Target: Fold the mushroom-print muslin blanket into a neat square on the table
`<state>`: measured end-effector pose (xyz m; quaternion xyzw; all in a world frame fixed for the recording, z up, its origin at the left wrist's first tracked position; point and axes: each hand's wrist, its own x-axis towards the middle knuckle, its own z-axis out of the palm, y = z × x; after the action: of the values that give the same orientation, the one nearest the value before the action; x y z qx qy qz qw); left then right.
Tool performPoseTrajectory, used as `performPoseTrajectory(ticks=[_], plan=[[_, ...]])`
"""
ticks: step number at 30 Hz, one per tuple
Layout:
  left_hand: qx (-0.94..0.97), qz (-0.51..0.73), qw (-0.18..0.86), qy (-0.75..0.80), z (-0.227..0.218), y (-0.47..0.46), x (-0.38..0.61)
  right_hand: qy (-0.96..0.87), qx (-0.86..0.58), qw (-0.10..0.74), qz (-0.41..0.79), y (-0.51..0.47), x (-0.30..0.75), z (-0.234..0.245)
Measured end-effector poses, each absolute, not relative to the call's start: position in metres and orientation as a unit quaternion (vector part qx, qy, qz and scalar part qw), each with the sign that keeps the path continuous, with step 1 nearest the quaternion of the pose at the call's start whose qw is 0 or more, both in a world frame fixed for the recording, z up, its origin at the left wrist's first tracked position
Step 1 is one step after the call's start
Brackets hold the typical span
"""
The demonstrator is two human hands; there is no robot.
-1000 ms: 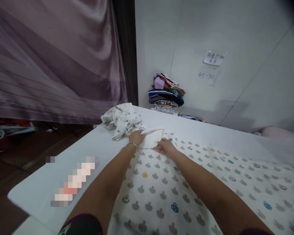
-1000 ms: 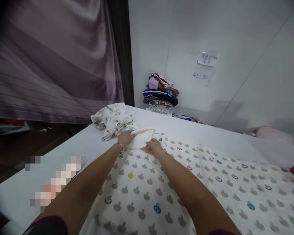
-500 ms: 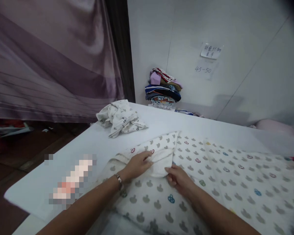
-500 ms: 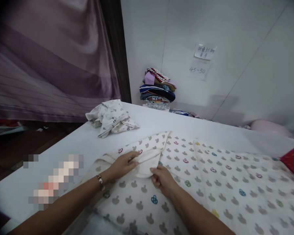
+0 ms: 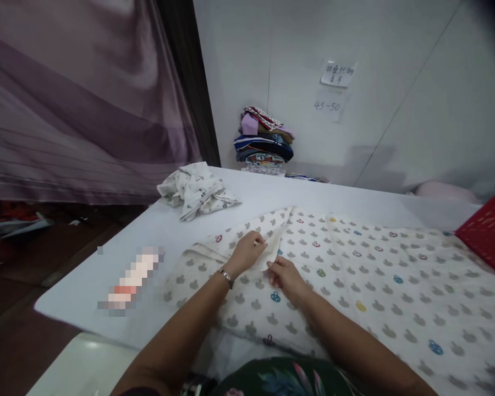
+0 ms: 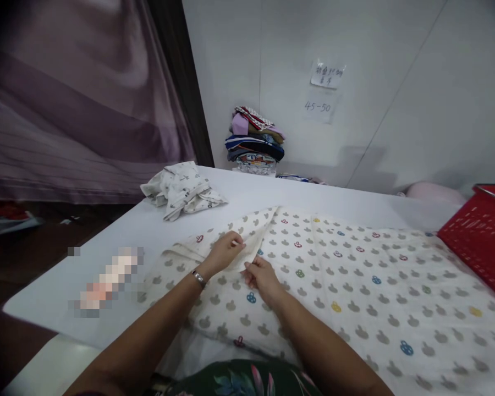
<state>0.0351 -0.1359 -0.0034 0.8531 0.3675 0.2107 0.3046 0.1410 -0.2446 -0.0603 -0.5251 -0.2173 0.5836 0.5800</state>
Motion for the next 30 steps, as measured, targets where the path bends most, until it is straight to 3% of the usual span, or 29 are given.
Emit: performPoseTrajectory(ticks=[3,6,9,13,20,30], plan=[[0.875,0.271,0.221,0.334,0.012,-0.149,0.020,-0.199,-0.518,0.591,0.585,-0.245,0.141,-0.060],[0.913,0.240,0.151,0.294,0.007,-0.162,0.011,-0.190,-0.499,0.610,0.585,-0.245,0.142,-0.059],[0.915,0.230,0.179,0.280,-0.017,-0.173,0.009,-0.176,-0.487,0.622,0.588,-0.246,0.142,-0.058],[0.853,0.310,0.224,0.355,-0.040,-0.178,0.009,-0.170,-0.484,0.622,0.591,-0.247,0.143,-0.057],[0.888,0.223,0.150,0.372,-0.028,-0.179,0.011,-0.176,-0.473,0.624,0.597,-0.246,0.144,-0.060],[0.919,0.227,0.059,0.316,-0.031,-0.192,0.008,-0.167,-0.446,0.640,0.602,-0.247,0.146,-0.059]])
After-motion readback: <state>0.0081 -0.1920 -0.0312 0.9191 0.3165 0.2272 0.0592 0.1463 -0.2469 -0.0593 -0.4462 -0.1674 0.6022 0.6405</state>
